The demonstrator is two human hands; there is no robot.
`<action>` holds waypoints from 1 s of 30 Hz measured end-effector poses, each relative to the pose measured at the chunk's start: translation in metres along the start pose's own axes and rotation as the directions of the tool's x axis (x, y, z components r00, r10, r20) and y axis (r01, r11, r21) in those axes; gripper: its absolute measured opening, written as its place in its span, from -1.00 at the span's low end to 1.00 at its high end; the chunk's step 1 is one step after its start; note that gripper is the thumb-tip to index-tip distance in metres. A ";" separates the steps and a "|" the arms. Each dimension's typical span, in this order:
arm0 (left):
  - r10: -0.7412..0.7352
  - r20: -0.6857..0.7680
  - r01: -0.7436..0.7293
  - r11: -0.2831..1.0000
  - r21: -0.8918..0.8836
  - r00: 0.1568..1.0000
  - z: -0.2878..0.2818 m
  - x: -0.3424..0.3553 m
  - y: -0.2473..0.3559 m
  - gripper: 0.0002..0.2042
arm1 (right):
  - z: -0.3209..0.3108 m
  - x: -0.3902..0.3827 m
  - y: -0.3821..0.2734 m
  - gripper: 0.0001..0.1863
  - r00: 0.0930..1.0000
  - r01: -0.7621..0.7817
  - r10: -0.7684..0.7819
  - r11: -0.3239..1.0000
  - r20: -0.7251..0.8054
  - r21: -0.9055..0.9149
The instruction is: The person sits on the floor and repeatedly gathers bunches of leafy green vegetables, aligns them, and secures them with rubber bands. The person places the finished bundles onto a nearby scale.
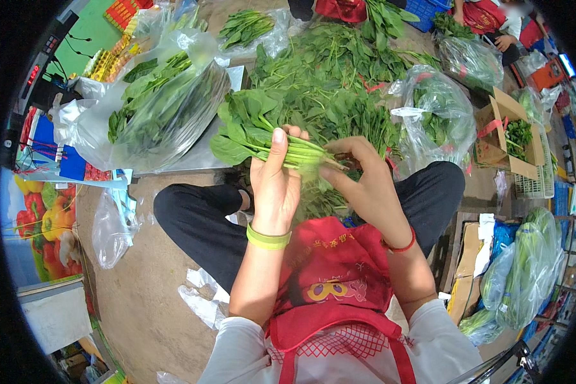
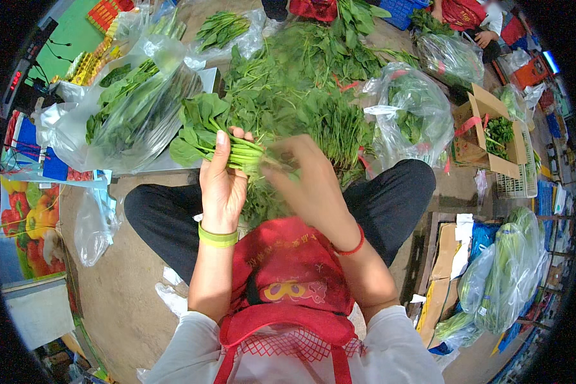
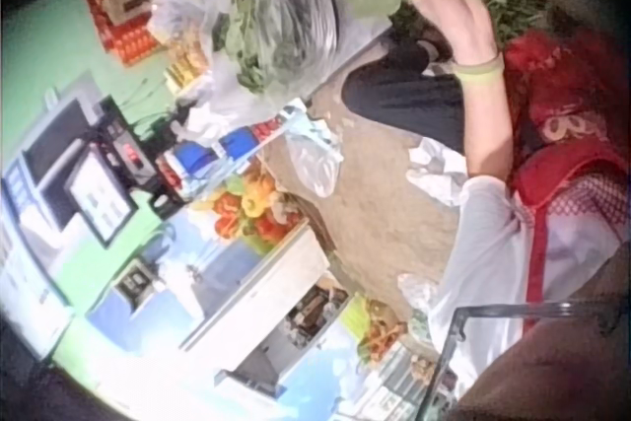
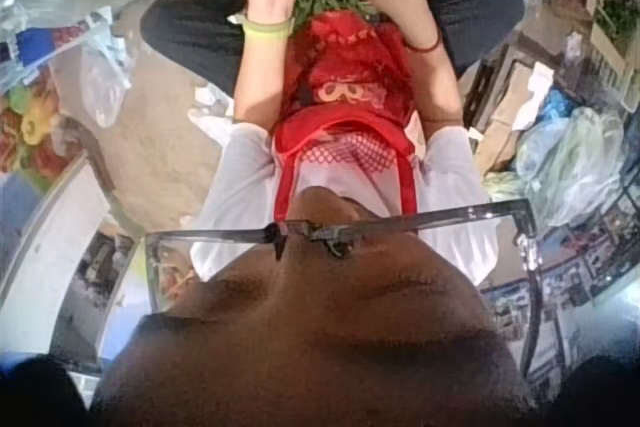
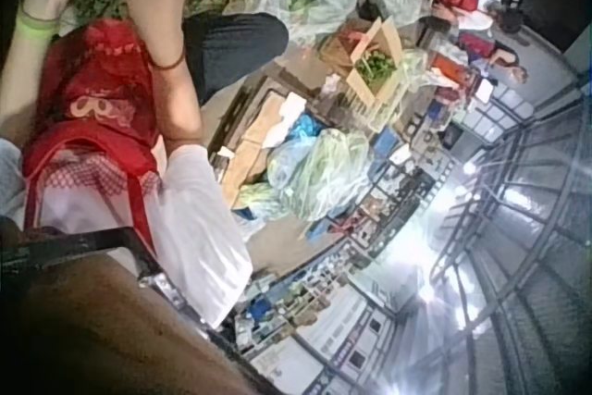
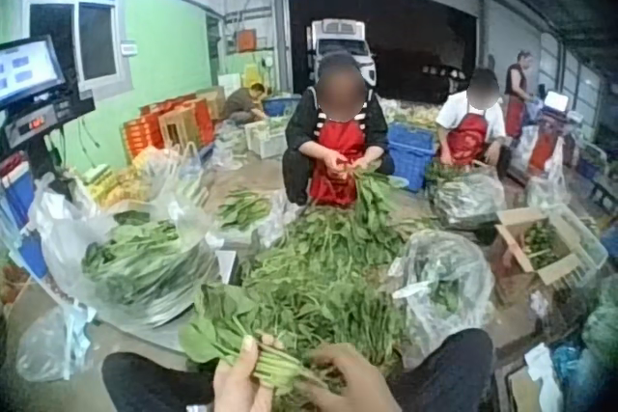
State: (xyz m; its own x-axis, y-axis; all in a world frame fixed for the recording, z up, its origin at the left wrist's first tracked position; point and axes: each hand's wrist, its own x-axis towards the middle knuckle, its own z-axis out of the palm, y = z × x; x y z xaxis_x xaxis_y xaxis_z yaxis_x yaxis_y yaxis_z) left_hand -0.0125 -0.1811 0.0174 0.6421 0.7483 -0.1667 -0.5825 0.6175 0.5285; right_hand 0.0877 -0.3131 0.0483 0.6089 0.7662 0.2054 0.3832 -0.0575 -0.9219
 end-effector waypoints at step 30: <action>-0.156 0.180 0.199 0.945 -0.261 0.971 -0.015 0.003 0.006 -0.59 | 0.012 -0.016 -0.013 -0.60 0.882 0.453 -0.472 0.847 -0.001 -0.279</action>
State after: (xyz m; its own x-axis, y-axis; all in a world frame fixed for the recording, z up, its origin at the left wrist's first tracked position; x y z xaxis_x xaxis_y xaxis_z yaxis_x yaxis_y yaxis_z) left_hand -0.0218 -0.1721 0.0074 0.8039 0.5873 -0.0944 -0.5521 0.7957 0.2491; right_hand 0.0643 -0.3166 0.0533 0.3568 0.7018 0.6165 0.7938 0.1201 -0.5962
